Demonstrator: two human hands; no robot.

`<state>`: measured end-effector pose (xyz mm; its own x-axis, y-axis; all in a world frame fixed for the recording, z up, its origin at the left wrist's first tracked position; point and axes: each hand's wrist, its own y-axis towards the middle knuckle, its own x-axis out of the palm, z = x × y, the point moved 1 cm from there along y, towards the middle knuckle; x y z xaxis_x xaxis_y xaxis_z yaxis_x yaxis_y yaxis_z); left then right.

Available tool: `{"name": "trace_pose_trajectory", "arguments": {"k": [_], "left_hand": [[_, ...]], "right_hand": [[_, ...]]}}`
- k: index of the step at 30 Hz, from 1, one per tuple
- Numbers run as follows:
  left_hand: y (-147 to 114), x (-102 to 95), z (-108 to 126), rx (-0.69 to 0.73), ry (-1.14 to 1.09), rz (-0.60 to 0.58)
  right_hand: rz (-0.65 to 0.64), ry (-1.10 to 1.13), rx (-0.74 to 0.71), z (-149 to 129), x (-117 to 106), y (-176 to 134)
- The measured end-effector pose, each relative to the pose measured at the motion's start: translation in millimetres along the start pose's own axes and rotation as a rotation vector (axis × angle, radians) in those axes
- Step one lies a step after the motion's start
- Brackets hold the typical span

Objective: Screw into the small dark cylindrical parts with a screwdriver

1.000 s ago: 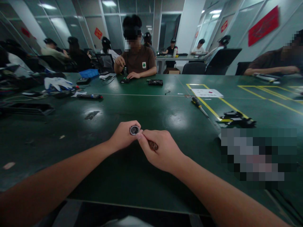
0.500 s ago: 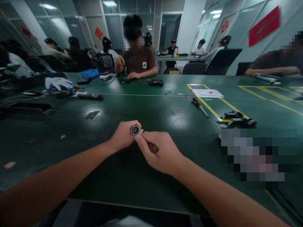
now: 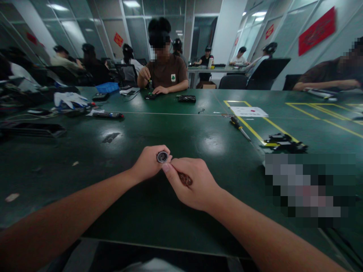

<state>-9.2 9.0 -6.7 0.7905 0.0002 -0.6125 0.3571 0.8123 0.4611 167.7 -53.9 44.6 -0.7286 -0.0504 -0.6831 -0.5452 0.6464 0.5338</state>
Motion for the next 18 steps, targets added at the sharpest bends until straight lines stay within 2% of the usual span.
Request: {"name": "trace_pose_trajectory", "arguments": {"k": [9,18], "left_hand": [[0.4,2.1,-3.2,-0.031,-0.015,0.023],[1.7,1.2,-3.2,-0.029,-0.008,0.038]], "right_hand": [[-0.069,-0.016,-0.030,5.5,5.0,0.8],[-0.041,-0.023,-0.042,3.9,5.6,1.0]]}}
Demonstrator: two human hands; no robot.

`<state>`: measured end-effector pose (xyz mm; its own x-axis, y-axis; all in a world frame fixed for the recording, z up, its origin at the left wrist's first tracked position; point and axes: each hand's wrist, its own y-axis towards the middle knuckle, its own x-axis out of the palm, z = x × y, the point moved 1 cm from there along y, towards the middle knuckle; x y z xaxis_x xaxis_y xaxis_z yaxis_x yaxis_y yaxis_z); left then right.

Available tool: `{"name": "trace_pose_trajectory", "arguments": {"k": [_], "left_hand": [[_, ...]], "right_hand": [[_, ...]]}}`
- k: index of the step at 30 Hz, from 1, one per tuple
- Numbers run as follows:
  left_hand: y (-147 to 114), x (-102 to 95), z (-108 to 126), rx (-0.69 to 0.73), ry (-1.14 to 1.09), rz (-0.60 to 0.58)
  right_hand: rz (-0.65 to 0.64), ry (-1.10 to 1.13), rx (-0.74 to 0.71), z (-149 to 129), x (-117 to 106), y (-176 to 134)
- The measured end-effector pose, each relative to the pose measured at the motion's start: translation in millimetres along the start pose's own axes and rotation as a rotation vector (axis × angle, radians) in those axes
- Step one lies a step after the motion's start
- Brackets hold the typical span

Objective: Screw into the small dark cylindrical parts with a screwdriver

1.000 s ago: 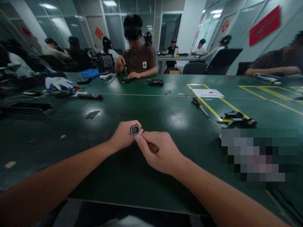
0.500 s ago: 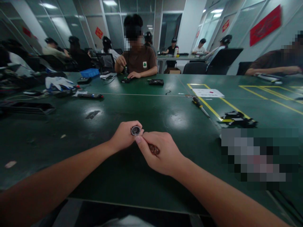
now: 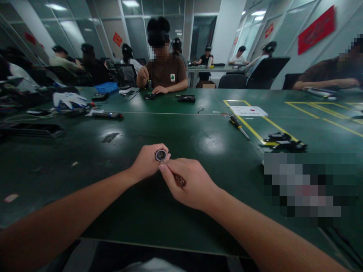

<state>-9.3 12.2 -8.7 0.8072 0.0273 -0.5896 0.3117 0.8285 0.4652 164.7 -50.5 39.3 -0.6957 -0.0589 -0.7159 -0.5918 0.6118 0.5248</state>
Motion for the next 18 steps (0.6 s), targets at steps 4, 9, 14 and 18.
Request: {"name": "trace_pose_trajectory", "arguments": {"k": [4,9,14,18], "left_hand": [[-0.4,-0.3,1.7,0.003,-0.002,-0.006],[-1.1,-2.2,4.4,-0.010,0.003,-0.019],[-1.6,-2.9,4.3,-0.016,-0.003,-0.030],[-1.3,-3.3,4.4,-0.010,-0.007,-0.032]], "right_hand": [[0.030,-0.025,0.009,0.3,-0.4,-0.6],[0.046,-0.034,0.038,0.8,-2.5,-0.6],[0.067,-0.041,0.043,0.0,-4.5,-0.7],[0.075,-0.064,0.045,0.4,-3.8,-0.6]]}}
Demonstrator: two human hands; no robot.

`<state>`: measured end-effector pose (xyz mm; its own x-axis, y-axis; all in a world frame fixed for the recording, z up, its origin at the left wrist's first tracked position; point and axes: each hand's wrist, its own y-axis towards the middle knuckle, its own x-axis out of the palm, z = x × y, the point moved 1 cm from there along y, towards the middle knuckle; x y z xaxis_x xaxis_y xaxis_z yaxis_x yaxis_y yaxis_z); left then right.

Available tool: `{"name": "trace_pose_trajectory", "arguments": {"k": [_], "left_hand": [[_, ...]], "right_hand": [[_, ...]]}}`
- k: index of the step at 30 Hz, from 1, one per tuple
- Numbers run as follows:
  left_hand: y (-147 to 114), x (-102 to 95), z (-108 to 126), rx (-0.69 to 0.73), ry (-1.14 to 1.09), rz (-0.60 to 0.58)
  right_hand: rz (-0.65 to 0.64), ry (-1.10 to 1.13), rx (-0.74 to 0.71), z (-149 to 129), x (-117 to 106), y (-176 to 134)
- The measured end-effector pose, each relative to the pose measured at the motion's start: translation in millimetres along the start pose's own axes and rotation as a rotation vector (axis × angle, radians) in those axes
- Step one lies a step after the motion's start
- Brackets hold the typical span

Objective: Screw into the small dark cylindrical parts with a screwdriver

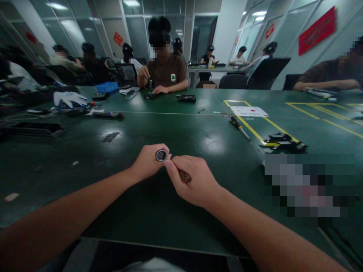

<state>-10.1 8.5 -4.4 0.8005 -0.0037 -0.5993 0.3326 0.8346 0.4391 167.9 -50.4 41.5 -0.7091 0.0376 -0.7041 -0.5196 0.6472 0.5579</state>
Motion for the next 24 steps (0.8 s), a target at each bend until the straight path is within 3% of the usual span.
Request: {"name": "trace_pose_trajectory", "arguments": {"k": [24], "left_hand": [[-0.1,-3.1,-0.1,-0.014,0.030,-0.015]], "right_hand": [[0.001,0.107,0.096,1.5,4.0,0.1]]}}
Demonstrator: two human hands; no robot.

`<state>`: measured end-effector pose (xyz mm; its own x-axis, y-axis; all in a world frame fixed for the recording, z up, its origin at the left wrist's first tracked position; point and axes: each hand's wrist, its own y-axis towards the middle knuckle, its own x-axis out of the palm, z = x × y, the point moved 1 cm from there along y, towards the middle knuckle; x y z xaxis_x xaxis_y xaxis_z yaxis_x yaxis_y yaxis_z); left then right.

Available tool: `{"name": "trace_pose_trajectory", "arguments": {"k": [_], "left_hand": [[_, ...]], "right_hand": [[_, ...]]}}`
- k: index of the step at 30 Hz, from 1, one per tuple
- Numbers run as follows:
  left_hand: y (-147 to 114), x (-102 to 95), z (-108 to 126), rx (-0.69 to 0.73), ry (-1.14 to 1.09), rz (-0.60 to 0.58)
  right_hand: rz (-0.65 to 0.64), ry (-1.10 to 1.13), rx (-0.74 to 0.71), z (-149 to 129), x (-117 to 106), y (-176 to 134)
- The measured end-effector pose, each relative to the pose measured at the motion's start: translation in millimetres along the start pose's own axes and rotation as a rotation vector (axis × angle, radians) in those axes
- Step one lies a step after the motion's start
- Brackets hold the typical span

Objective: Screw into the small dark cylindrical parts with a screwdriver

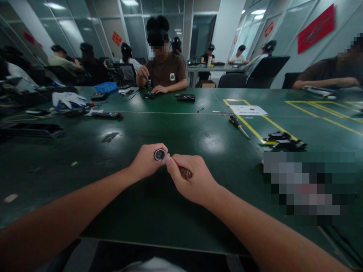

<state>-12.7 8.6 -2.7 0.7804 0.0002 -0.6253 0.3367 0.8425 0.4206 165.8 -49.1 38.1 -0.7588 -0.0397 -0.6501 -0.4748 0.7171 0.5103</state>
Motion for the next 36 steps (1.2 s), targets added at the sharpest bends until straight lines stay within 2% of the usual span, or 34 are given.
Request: {"name": "trace_pose_trajectory", "arguments": {"k": [4,10,16,22,27,36], "left_hand": [[-0.3,-1.0,-1.5,0.004,0.019,-0.007],[-0.1,-0.5,-4.4,0.041,0.049,-0.034],[-0.6,-0.9,-2.1,0.047,0.031,-0.010],[-0.5,-0.8,0.4,0.039,-0.006,-0.010],[0.5,0.0,-1.4,0.039,-0.032,0.013],[-0.5,-1.5,1.9,0.043,-0.022,-0.015]], "right_hand": [[-0.007,0.003,-0.008,1.2,1.0,0.7],[-0.009,0.017,0.052,3.0,-0.3,1.2],[0.041,0.046,0.017,-2.1,-6.1,-0.6],[-0.040,0.042,0.028,-0.3,-1.8,1.1],[-0.053,0.002,-0.010,-0.6,-1.1,0.1],[-0.018,0.010,-0.067,-3.5,-1.9,-0.2]]}}
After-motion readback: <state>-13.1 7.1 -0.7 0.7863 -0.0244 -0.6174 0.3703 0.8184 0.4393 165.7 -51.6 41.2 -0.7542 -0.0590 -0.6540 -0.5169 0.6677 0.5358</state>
